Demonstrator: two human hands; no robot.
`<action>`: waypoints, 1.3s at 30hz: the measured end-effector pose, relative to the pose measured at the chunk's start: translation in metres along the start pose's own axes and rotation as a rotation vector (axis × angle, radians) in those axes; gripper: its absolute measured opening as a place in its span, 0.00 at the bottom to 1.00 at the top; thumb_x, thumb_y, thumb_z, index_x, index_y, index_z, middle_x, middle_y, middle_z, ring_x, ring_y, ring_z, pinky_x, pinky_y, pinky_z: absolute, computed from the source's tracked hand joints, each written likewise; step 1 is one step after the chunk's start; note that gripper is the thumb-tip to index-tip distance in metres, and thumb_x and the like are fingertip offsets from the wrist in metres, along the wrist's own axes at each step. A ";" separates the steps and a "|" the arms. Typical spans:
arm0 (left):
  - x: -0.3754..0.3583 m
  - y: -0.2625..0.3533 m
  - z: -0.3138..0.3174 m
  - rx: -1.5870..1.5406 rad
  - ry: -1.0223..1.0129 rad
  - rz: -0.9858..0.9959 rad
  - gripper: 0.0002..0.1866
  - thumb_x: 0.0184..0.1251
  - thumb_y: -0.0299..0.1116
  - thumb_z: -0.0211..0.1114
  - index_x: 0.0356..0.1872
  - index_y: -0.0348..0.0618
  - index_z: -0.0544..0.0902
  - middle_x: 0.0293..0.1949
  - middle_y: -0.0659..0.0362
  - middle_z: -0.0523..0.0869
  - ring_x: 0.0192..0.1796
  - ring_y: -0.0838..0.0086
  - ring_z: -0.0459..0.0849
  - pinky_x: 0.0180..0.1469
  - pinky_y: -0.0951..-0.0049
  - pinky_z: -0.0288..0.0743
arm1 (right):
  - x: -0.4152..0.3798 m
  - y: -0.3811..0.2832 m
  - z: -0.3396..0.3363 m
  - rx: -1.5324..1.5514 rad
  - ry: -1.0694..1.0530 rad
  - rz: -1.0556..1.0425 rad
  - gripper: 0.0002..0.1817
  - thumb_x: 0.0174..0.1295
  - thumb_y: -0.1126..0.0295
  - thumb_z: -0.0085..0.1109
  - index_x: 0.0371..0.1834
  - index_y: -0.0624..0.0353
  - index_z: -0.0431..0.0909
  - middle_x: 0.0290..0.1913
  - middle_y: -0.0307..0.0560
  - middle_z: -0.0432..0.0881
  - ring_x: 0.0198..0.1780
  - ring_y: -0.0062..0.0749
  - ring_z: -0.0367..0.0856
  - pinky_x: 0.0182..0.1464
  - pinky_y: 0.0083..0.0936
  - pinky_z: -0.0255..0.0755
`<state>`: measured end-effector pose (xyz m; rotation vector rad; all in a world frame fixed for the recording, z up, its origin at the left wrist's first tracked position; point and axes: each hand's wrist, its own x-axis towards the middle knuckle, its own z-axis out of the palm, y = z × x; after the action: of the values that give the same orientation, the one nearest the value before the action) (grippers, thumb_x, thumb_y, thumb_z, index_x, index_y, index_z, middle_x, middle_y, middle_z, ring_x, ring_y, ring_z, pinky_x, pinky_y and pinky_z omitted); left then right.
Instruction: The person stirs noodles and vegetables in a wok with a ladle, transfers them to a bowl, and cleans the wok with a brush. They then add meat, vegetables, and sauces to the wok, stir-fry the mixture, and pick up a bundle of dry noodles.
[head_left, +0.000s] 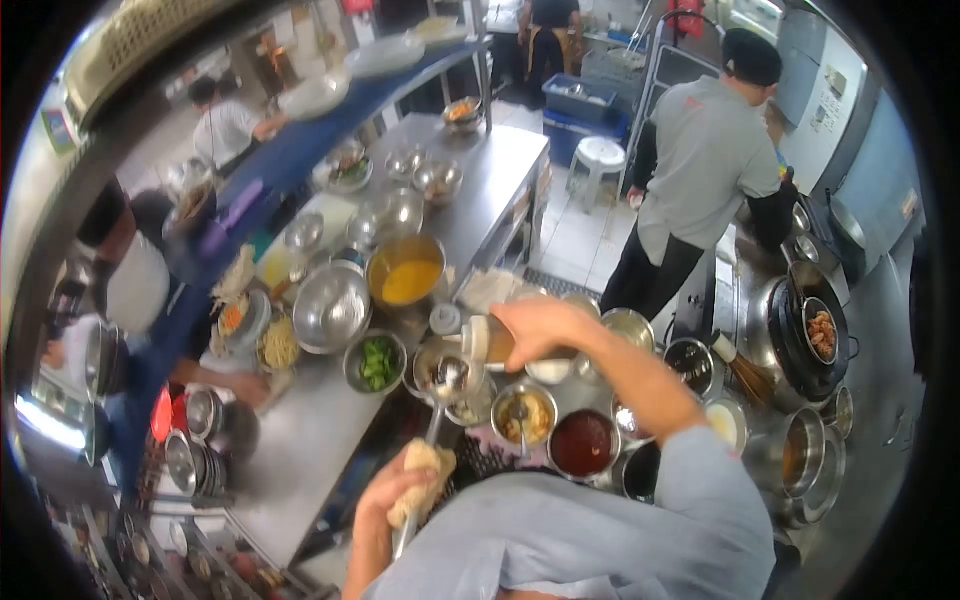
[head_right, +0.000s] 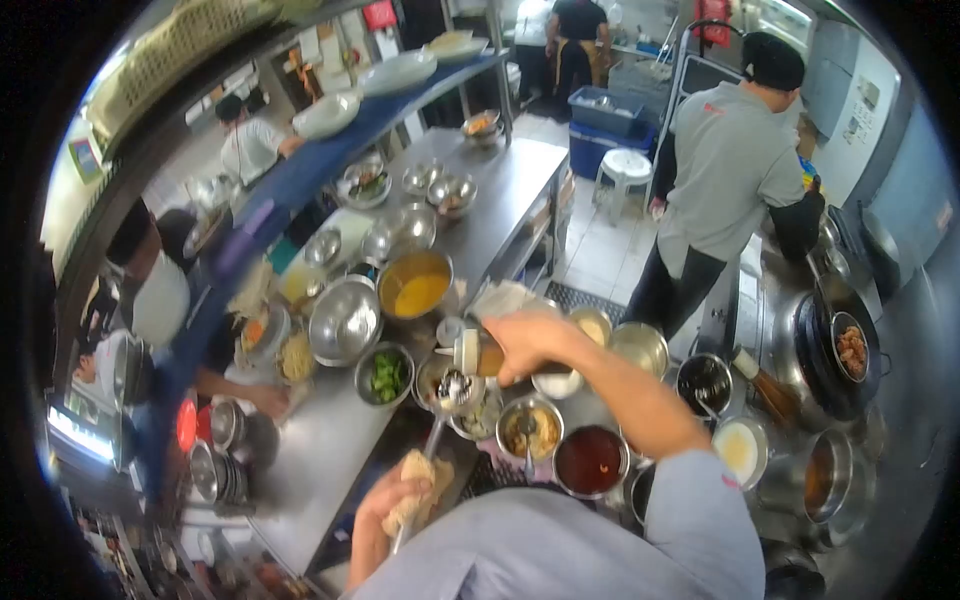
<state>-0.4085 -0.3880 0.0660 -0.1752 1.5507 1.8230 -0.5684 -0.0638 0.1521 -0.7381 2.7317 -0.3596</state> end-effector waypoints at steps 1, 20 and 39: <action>0.002 0.000 -0.003 0.096 -0.012 0.048 0.31 0.55 0.32 0.70 0.62 0.41 0.71 0.47 0.55 0.81 0.42 0.69 0.82 0.44 0.67 0.79 | 0.012 -0.013 -0.004 -0.212 -0.176 -0.001 0.34 0.41 0.50 0.72 0.51 0.58 0.80 0.39 0.54 0.86 0.45 0.46 0.85 0.47 0.40 0.77; -0.006 -0.006 0.003 0.006 -0.044 -0.037 0.29 0.56 0.36 0.70 0.58 0.41 0.70 0.45 0.57 0.79 0.43 0.71 0.80 0.47 0.70 0.76 | 0.085 -0.116 -0.038 -1.069 -0.516 -0.004 0.28 0.40 0.61 0.78 0.50 0.47 0.85 0.49 0.38 0.86 0.50 0.38 0.85 0.49 0.39 0.77; 0.009 0.005 0.006 0.087 -0.119 -0.028 0.28 0.57 0.37 0.72 0.58 0.43 0.73 0.48 0.60 0.79 0.52 0.73 0.76 0.57 0.71 0.70 | -0.012 0.028 0.013 -0.114 -0.190 0.171 0.37 0.38 0.51 0.76 0.53 0.57 0.79 0.46 0.54 0.85 0.50 0.47 0.83 0.51 0.38 0.77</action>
<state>-0.4159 -0.3790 0.0666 -0.0468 1.5331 1.7089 -0.5663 -0.0359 0.1340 -0.5315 2.6255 -0.0912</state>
